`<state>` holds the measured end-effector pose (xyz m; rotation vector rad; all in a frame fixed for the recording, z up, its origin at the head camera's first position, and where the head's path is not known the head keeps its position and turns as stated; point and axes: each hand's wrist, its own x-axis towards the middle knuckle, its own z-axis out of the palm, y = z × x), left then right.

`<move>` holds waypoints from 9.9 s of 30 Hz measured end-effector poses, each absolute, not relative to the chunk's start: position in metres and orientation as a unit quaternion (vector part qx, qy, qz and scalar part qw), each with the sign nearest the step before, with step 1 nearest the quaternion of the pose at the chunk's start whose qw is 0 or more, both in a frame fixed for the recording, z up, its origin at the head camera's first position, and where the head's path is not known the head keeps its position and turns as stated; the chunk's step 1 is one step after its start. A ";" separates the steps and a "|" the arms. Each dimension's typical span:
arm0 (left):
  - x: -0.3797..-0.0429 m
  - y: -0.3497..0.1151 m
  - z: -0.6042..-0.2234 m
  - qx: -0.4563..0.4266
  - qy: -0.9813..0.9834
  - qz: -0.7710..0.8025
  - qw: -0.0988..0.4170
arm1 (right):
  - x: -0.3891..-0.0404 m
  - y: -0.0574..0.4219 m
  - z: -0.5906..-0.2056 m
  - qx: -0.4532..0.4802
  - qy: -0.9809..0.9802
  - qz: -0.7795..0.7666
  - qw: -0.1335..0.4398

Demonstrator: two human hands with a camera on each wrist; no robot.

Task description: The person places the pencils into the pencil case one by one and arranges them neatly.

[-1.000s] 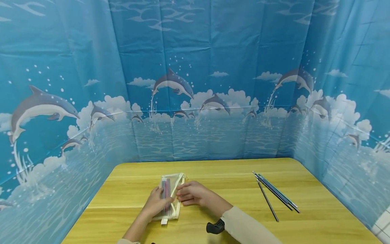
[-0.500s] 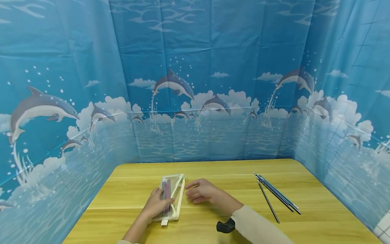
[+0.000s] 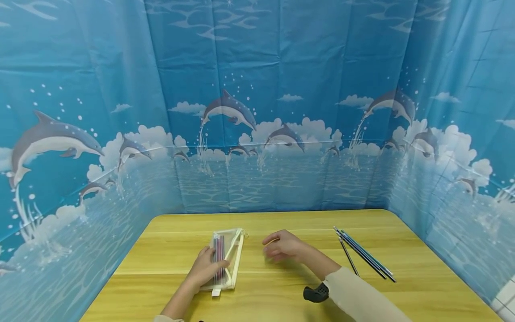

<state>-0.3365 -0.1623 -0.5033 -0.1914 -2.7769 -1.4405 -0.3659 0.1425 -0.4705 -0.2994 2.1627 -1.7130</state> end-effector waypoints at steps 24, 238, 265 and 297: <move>-0.335 -0.161 -0.505 -0.060 -0.887 -0.458 0.011 | -0.361 0.218 -0.454 -0.076 0.787 -0.592 0.153; -0.334 -0.157 -0.512 -0.064 -0.907 -0.415 0.027 | -0.360 0.070 -0.488 -0.073 0.710 -0.671 0.201; -0.334 -0.159 -0.512 -0.076 -0.904 -0.421 0.023 | -0.359 0.158 -0.465 -0.096 0.751 -0.629 0.179; -0.335 -0.157 -0.514 -0.063 -0.906 -0.419 0.007 | -0.349 0.281 -0.451 -0.067 0.831 -0.540 0.116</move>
